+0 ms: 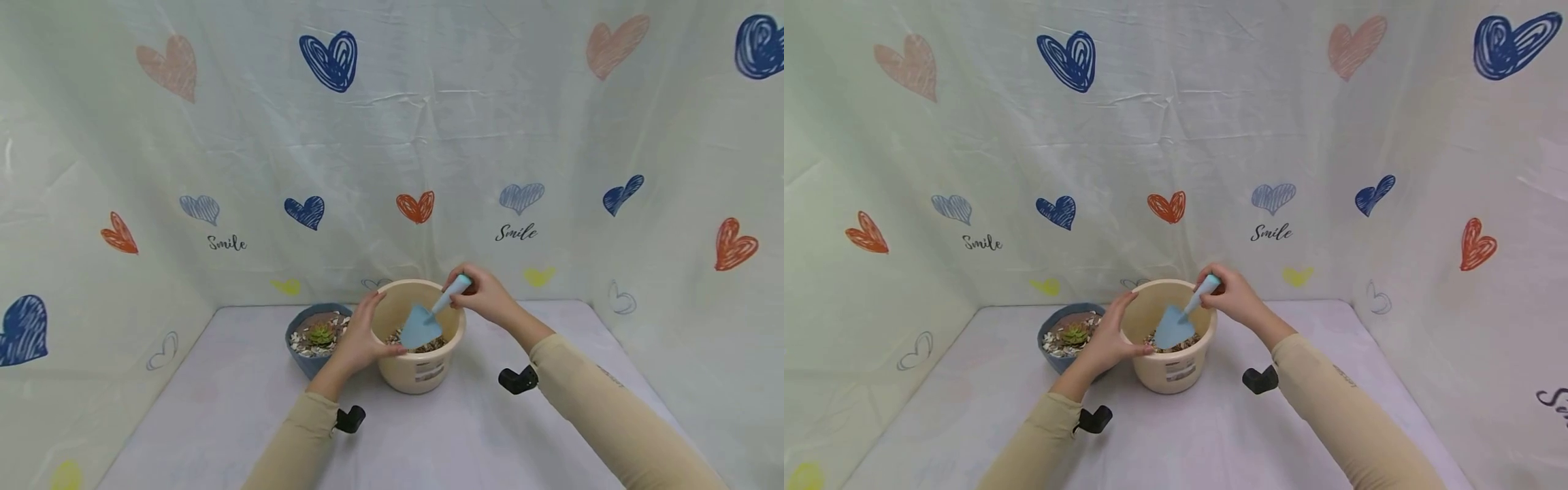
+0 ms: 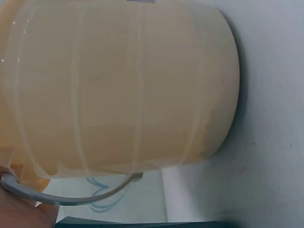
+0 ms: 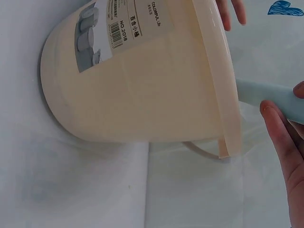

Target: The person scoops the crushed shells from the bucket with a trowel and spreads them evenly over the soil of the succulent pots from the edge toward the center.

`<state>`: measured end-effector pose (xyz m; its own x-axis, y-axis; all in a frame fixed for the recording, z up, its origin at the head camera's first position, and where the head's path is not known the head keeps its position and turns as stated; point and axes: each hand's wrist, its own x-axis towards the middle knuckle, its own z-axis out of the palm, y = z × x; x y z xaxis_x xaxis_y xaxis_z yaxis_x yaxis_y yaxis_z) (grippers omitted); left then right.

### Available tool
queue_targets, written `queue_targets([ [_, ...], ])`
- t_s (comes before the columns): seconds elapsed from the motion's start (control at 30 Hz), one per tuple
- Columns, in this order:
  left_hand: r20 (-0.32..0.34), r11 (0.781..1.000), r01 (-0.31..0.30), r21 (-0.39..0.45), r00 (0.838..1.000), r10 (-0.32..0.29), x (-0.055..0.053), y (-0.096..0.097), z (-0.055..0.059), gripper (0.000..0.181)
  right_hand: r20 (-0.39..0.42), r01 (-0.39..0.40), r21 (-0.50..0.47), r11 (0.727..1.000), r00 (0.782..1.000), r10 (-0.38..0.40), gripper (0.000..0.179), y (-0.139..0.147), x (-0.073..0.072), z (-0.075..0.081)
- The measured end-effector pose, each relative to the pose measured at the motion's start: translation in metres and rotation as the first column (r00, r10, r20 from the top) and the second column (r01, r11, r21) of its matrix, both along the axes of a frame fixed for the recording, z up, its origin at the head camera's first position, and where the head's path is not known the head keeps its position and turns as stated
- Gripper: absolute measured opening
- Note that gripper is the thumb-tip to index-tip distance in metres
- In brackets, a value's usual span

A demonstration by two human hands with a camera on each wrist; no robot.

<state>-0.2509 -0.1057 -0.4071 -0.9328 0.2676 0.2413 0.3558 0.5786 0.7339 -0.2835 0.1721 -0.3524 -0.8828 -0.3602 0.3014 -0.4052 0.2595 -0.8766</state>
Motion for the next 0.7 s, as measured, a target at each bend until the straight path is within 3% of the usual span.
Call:
queue_targets([
  [0.23,0.010,0.999,0.022,-0.041,1.000,-0.021,0.002,0.001,-0.006,0.116,0.032,-0.017,0.130,0.991,0.999,0.013,0.020,-0.001,-0.010,-0.005],
  [0.47,-0.004,0.998,0.028,-0.054,1.000,-0.028,0.006,0.000,-0.009,0.119,-0.082,-0.033,0.303,0.952,0.995,0.061,0.020,-0.003,-0.020,-0.005],
  [0.7,-0.012,0.999,0.008,-0.045,1.000,-0.009,0.004,-0.001,-0.003,0.116,-0.130,-0.002,0.393,0.920,0.990,0.058,0.023,-0.007,-0.031,-0.001],
])
